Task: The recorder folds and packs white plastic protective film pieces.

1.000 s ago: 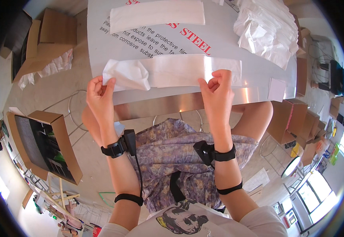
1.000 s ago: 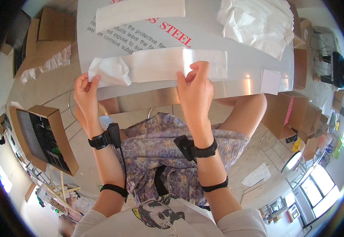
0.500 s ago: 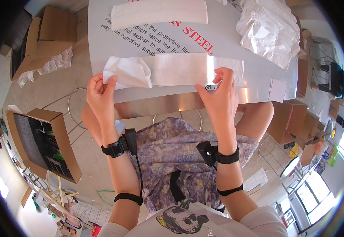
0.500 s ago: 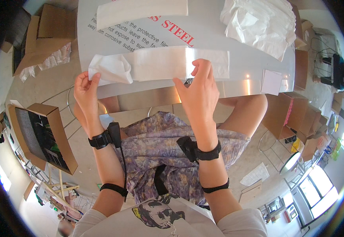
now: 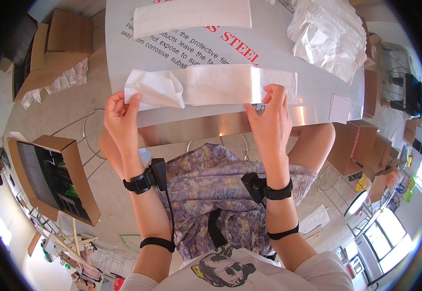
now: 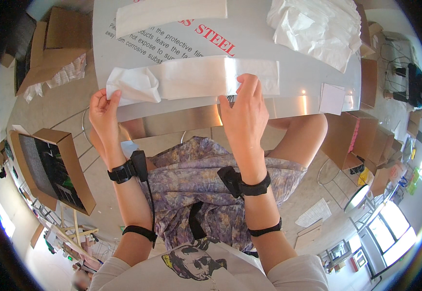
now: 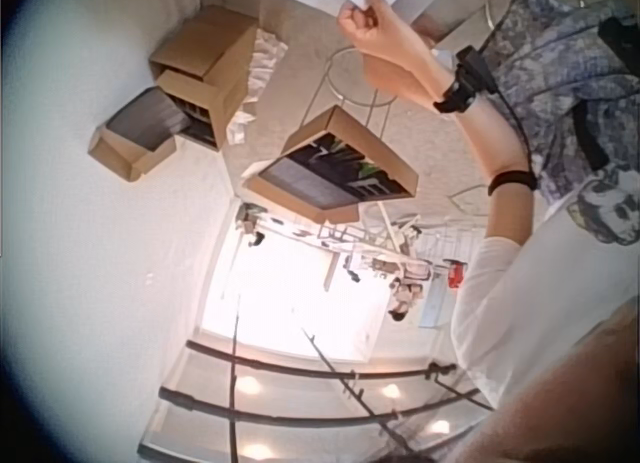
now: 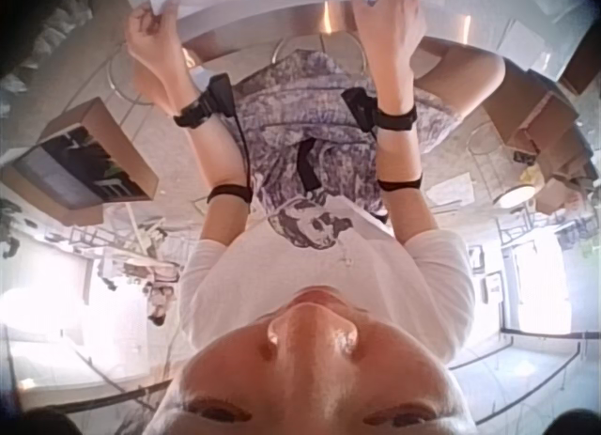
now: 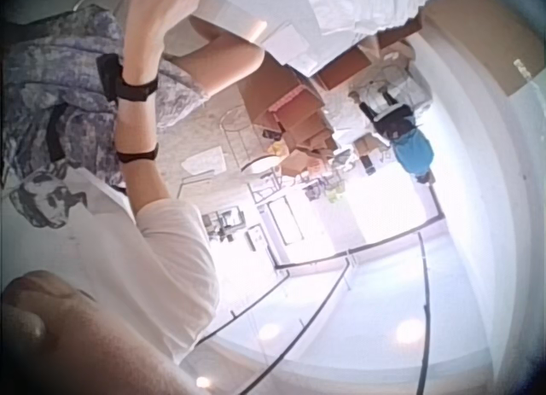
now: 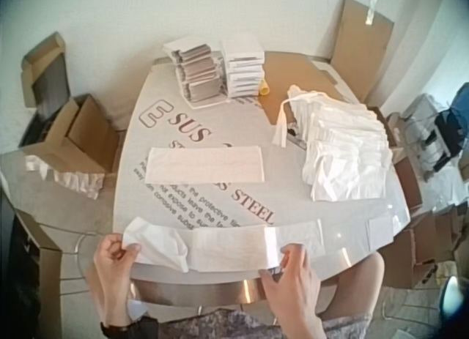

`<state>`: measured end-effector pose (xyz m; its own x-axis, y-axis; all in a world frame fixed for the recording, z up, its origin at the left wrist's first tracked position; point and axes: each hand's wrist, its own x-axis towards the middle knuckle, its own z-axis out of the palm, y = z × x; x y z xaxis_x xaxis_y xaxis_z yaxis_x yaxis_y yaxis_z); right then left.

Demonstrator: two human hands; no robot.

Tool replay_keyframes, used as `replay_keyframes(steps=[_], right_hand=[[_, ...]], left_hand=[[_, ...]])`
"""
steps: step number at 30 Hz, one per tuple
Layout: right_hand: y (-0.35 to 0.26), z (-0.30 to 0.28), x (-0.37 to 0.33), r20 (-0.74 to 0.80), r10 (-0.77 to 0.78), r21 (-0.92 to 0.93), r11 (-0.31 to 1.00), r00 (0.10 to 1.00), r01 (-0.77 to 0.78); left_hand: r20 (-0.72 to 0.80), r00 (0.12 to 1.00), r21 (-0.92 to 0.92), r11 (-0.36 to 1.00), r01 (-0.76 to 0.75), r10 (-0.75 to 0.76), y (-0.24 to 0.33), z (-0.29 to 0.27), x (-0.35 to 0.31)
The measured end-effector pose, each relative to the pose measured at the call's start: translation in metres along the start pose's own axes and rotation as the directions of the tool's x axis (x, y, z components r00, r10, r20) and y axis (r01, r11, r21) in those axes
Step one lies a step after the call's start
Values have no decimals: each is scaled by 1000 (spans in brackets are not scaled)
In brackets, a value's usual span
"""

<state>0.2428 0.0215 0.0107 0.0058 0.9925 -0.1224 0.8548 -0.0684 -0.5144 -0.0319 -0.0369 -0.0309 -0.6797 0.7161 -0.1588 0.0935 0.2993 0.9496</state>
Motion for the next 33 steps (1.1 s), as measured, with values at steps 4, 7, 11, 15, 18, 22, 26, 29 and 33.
replay_keyframes(steps=[4, 7, 11, 15, 18, 22, 26, 29, 33], right_hand=[[-2, -2, -1, -22, -12, 30, 999, 1000, 12], [-7, -1, 0, -59, -1, 319, 948, 998, 20], [-26, 16, 10, 57, 22, 971, 232, 998, -61], [-35, 40, 21, 94, 69, 993, -73, 993, -89], [-35, 34, 16, 22, 114, 994, 107, 993, -34], [-10, 18, -18, -62, -34, 859, 506, 998, 70], [5, 10, -32, 169, 17, 754, 642, 985, -140], [19, 17, -36, 94, -125, 559, 828, 988, 51], [20, 18, -35, 61, -107, 481, 874, 992, 65]], left_hand=[[-2, 1000, 8, 1000, 10, -10, 0, -1, 1], [-11, 1000, 2, 1000, 1, -1, -1, -1, 1], [-2, 1000, 7, 1000, -1, 1, -1, -2, 1], [17, 1000, -9, 1000, 1, -1, -2, -1, 1], [4, 1000, -12, 1000, 18, -18, -1, -2, 0], [-3, 999, 54, 998, 40, -39, 1, -2, -1], [0, 999, 108, 993, 42, -42, 7, -3, 0], [-6, 998, 111, 992, 61, -60, 10, -1, -2], [5, 999, 54, 998, 35, -36, 6, -4, -3]])
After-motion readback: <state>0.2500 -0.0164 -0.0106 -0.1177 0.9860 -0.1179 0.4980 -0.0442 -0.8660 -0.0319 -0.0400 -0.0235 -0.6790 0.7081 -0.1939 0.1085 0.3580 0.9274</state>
